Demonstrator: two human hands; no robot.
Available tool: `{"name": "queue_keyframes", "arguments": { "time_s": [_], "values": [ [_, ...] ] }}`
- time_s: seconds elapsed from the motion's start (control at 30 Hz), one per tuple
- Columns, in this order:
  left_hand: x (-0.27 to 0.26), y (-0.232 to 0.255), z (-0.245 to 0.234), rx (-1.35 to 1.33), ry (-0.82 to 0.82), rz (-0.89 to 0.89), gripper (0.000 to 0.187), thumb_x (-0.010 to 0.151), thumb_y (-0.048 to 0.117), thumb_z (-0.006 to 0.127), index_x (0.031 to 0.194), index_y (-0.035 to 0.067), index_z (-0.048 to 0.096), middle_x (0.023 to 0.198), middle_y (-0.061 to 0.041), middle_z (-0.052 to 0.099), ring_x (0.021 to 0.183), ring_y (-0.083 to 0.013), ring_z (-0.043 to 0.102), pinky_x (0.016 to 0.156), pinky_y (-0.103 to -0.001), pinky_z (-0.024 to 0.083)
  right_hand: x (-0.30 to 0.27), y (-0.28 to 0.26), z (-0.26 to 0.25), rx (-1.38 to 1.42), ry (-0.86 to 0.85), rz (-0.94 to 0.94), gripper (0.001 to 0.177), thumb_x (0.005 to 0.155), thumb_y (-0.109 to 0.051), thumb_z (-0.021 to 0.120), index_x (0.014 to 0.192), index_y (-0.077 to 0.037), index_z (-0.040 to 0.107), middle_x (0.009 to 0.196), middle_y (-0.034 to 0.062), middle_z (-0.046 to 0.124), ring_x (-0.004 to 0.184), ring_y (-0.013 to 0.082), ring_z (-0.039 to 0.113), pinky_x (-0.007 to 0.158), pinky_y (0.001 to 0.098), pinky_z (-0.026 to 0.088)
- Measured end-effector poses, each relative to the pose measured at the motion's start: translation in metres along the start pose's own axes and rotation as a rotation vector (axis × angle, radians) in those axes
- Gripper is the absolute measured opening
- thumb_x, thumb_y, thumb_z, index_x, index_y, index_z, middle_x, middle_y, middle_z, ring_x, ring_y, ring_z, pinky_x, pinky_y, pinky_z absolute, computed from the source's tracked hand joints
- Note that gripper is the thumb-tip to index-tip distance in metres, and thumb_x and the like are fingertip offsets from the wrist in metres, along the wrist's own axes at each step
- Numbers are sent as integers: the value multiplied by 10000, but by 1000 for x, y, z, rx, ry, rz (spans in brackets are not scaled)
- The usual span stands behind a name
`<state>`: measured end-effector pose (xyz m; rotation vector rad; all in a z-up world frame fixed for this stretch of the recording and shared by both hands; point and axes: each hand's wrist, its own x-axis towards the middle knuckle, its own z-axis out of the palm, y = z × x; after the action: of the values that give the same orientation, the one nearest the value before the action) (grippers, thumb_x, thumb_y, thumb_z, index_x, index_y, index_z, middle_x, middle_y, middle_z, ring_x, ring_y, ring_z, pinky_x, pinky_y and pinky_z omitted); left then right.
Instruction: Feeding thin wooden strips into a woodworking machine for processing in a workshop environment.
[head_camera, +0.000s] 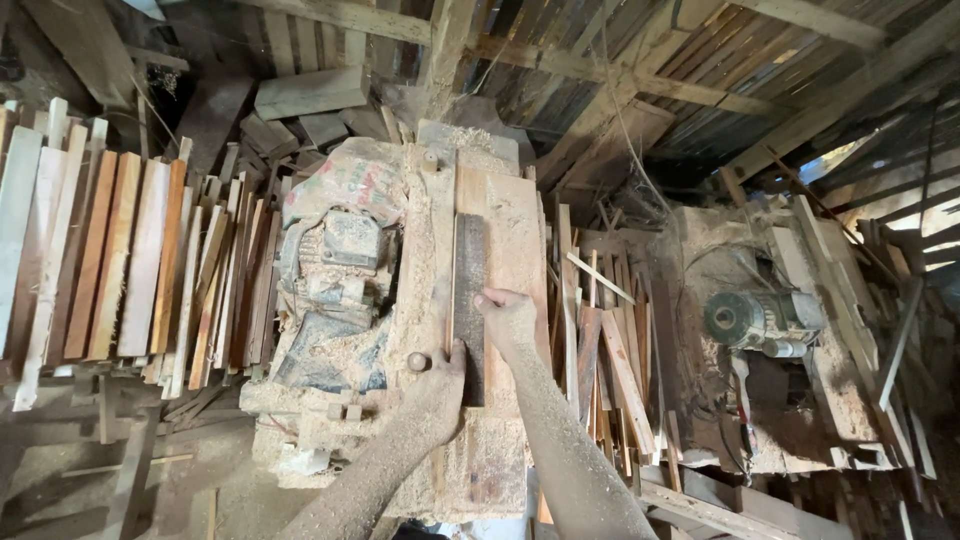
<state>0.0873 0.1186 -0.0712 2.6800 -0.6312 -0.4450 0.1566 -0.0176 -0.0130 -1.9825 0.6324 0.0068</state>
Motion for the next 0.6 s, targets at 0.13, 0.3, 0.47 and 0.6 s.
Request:
{"name": "queue_keyframes", "arguments": {
  "time_s": [0.13,0.3,0.47,0.6],
  "values": [
    [2,1,-3,9,-24,-28,988,729,-8,772,1567,1,249,1196,-175,503,711,-270,742,496,-436,603,5,3,3,-27,12,-53,390,869,-210,745,1207,-20,707,1254,151,707,1136,214,727,935,277,609],
    [9,-5,17,192,182,31,987,631,33,812,1512,-1,367,1028,-101,553,524,-148,678,346,-336,521,6,-2,2,-27,5,-15,401,873,-223,741,1220,-26,706,1257,142,711,1151,207,720,969,276,589],
    [13,-4,16,202,110,-19,1031,649,71,833,1556,44,342,1068,-115,538,643,-198,665,397,-374,548,-1,-16,-2,-19,-5,58,405,889,-228,721,1250,-46,697,1295,112,701,1205,189,691,1022,271,555],
    [11,-2,5,220,129,-27,1054,625,171,866,1539,58,354,1054,-108,535,723,-239,622,435,-407,568,22,11,9,3,11,-22,398,876,-194,741,1231,-21,694,1272,136,704,1163,206,714,962,285,599]
  ]
}}
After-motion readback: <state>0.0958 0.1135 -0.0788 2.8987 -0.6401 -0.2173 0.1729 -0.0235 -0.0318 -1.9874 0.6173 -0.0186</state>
